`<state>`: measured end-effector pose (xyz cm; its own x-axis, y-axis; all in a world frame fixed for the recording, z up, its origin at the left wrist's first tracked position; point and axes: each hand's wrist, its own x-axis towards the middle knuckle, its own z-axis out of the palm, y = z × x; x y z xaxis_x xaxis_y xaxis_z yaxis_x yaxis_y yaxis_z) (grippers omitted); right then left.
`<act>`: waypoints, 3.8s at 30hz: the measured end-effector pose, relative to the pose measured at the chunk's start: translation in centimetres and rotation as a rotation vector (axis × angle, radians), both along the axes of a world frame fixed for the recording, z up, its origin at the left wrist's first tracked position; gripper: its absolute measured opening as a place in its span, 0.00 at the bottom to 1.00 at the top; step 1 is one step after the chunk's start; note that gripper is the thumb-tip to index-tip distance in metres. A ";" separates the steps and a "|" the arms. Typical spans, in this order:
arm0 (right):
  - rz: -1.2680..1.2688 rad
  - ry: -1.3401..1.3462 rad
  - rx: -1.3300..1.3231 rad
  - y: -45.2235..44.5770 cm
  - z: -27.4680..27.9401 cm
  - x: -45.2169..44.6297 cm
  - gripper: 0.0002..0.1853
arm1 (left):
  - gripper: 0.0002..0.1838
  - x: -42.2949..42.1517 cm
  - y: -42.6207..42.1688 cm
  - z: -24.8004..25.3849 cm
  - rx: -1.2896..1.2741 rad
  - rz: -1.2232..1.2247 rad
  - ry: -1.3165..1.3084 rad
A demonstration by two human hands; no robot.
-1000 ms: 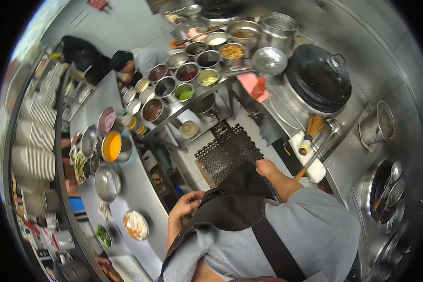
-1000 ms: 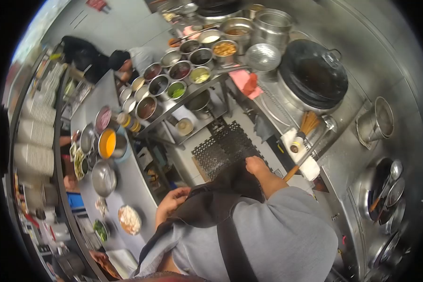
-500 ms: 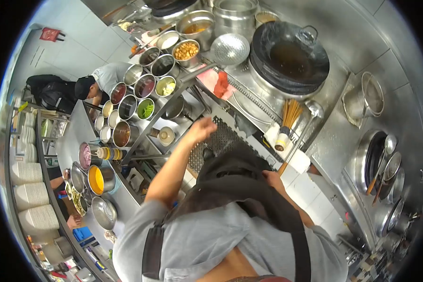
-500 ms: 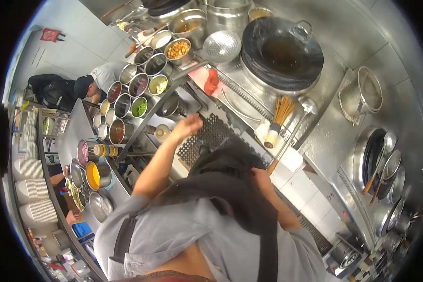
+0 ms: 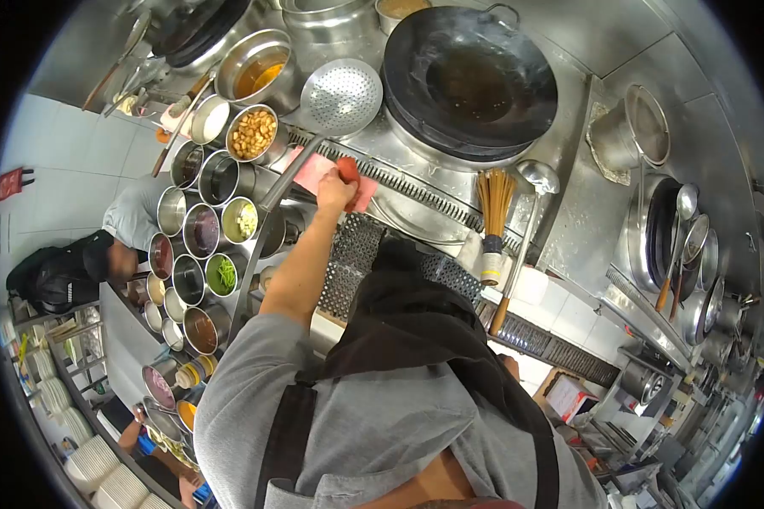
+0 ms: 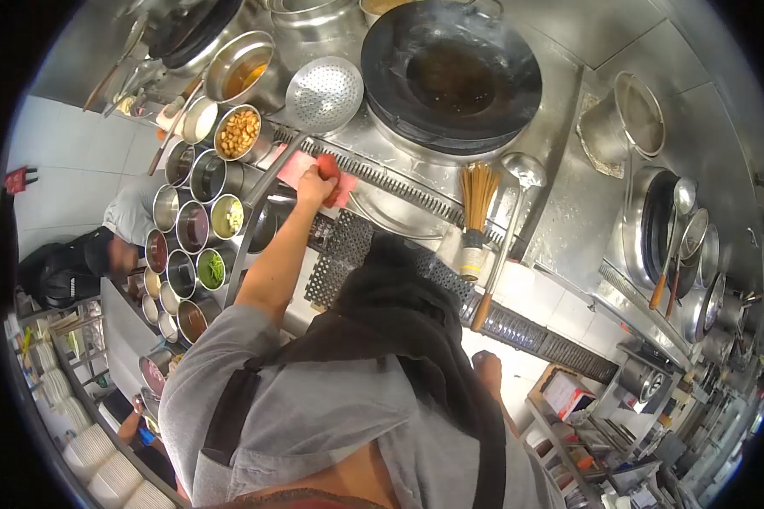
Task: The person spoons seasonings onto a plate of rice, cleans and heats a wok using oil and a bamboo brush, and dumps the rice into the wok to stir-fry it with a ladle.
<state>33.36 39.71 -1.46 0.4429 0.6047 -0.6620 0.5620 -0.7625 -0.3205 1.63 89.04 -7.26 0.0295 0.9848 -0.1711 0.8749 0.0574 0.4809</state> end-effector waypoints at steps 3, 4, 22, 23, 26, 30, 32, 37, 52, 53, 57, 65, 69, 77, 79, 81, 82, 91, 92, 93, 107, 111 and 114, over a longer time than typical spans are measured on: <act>0.025 -0.200 0.183 4.6 0.9 0.2 0.12 | 0.28 1.0 -2.0 1.3 0.085 -0.063 0.026; -0.055 -0.159 0.327 8.0 2.8 0.1 0.12 | 0.28 0.6 -2.0 0.4 0.092 -0.086 -0.024; 0.568 -0.034 0.409 35.4 5.0 -3.0 0.32 | 0.18 -4.3 -1.8 4.0 -0.624 0.478 -1.545; 0.655 0.019 0.451 37.7 4.2 -3.5 0.32 | 0.18 -4.0 -2.0 4.0 -0.618 0.448 -1.524; 0.841 -0.163 0.361 41.7 4.5 -4.8 0.32 | 0.18 -3.3 -2.9 4.5 -0.632 0.455 -1.475; 1.064 -0.334 0.208 36.7 6.5 1.5 0.33 | 0.18 -3.3 -3.7 5.0 -0.586 0.474 -1.456; 1.108 -0.406 0.056 32.9 9.8 4.6 0.31 | 0.18 -3.4 -3.5 4.3 -0.557 0.459 -1.479; 0.931 -0.459 -0.111 29.6 12.7 10.1 0.29 | 0.17 -0.7 -2.9 4.5 -0.419 0.514 -1.499; 0.024 -0.205 0.571 17.8 0.4 2.2 0.30 | 0.24 14.7 3.7 11.0 -0.449 0.319 -1.144; 0.032 -0.218 0.585 17.9 0.7 2.3 0.29 | 0.24 15.5 4.1 10.9 -0.444 0.291 -1.140; -0.057 -0.154 0.591 17.1 2.2 4.1 0.27 | 0.18 18.2 5.6 8.6 -0.498 0.237 -1.058; -0.295 -0.190 0.672 11.0 2.8 4.6 0.20 | 0.06 18.4 5.4 8.1 -0.745 0.337 -1.294; -0.417 -0.231 0.700 8.5 1.7 5.3 0.18 | 0.15 17.9 1.4 12.5 -0.862 0.247 -1.391; -0.521 -0.252 0.446 4.0 -2.4 7.8 0.18 | 0.05 14.4 -1.0 16.4 -0.821 0.321 -1.396; -0.526 -0.246 0.452 3.5 -2.9 7.7 0.18 | 0.03 15.1 -1.0 16.3 -0.877 0.401 -1.357; -0.520 -0.245 0.425 3.4 -2.8 7.3 0.18 | 0.02 16.1 -1.0 15.9 -0.943 0.351 -1.380; -0.509 -0.243 0.401 3.2 -3.4 7.1 0.17 | 0.01 16.5 -1.0 15.6 -1.002 0.306 -1.401; -0.390 -0.325 0.306 1.4 -4.1 6.7 0.15 | 0.10 19.0 0.7 10.8 -0.868 0.265 -1.462; -0.411 -0.319 0.291 1.2 -3.8 6.8 0.15 | 0.11 19.2 0.9 10.4 -0.823 0.282 -1.468; -0.432 -0.311 0.276 0.9 -3.7 6.9 0.14 | 0.11 19.4 1.1 9.9 -0.826 0.283 -1.467; -0.545 -0.298 0.152 -1.7 -2.8 3.7 0.16 | 0.02 18.3 4.6 6.5 -0.444 0.223 -1.349; -0.599 -0.266 0.161 -1.8 -3.0 3.3 0.16 | 0.02 17.4 5.0 7.7 -0.321 0.257 -1.343; -0.617 -0.229 0.140 -1.6 -2.5 3.2 0.16 | 0.06 16.8 4.8 9.3 -0.311 0.250 -1.302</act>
